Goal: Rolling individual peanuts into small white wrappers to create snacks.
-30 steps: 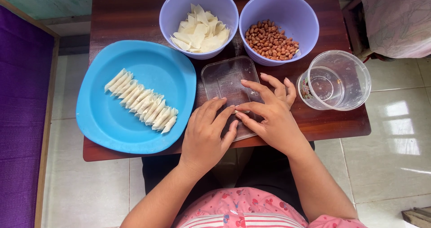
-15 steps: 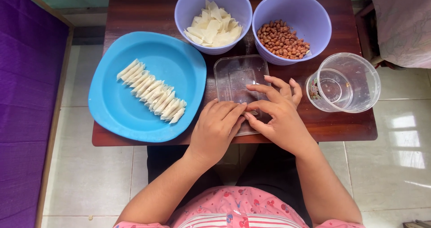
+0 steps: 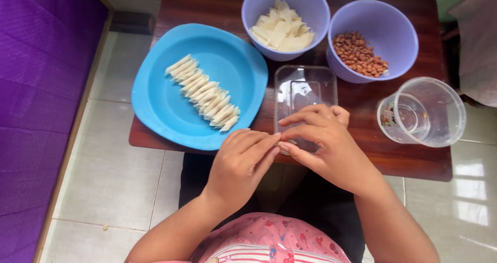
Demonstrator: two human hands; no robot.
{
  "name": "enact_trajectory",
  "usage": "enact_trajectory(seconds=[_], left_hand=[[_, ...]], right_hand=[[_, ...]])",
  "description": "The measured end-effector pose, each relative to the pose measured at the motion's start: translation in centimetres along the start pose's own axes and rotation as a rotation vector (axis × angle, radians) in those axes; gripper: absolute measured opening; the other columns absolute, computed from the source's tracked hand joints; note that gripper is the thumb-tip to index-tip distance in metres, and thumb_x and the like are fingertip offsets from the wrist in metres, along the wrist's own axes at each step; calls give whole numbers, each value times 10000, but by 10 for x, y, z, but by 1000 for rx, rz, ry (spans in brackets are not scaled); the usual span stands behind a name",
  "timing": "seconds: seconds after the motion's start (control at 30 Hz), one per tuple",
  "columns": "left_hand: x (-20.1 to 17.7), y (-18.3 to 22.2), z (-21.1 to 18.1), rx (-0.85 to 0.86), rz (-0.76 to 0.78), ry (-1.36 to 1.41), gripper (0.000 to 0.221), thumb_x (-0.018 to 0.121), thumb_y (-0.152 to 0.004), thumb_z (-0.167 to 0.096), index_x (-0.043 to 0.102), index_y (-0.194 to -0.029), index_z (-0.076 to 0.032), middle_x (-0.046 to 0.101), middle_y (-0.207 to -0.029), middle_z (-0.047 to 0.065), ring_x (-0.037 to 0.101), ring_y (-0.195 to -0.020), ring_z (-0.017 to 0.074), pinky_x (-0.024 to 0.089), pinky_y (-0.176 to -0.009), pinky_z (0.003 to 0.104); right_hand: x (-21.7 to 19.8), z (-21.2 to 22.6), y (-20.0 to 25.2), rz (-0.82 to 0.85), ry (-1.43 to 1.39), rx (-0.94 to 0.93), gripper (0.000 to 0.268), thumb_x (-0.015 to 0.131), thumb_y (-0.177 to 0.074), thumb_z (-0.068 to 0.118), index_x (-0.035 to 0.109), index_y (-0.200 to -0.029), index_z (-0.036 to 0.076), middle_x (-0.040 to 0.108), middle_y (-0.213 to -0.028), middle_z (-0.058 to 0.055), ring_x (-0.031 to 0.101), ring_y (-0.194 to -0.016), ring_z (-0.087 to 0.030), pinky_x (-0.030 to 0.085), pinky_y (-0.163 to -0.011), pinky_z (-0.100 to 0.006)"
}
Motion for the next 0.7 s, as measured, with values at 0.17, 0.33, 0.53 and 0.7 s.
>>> enact_trajectory(seconds=[0.17,0.33,0.53,0.7], left_hand=[[-60,-11,23,-87,-74,-12,192,815,-874,-104,802,-1064,-130,766,-925,2,752,-858,215,592,-856,361],[-98,-24,68,-209,-142,-130,218,840,-888,-112,801,-1097,-157,775,-949,26,751,-903,246,571,-877,400],[-106,-36,123,-317,-87,-177,166,799,-963,-143,801,-1128,-162,771,-939,11,744,-908,210,485,-989,416],[-96,-40,139,-355,-33,-269,148,786,-983,-175,797,-1130,-174,766,-946,1,740,-925,192,420,-1051,424]], right_hand=[[23,32,-59,142,-34,-116,91,714,-934,316,724,-977,236,726,-1089,45,606,-1080,-203,271,-933,-414],[48,59,-127,268,-94,-227,55,738,-926,192,728,-944,141,724,-934,-37,646,-917,-253,342,-894,-417],[91,41,-176,291,29,-281,54,767,-908,166,717,-899,184,665,-884,9,616,-879,-221,337,-887,-416],[113,21,-184,264,86,-273,68,803,-876,178,739,-895,192,657,-853,15,616,-863,-210,336,-881,-428]])
Point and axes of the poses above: each hand's wrist, its own y-axis away from the middle knuckle, its own x-axis out of the palm, z = x × y, the point moved 9 cm from there along -y, towards the middle knuckle
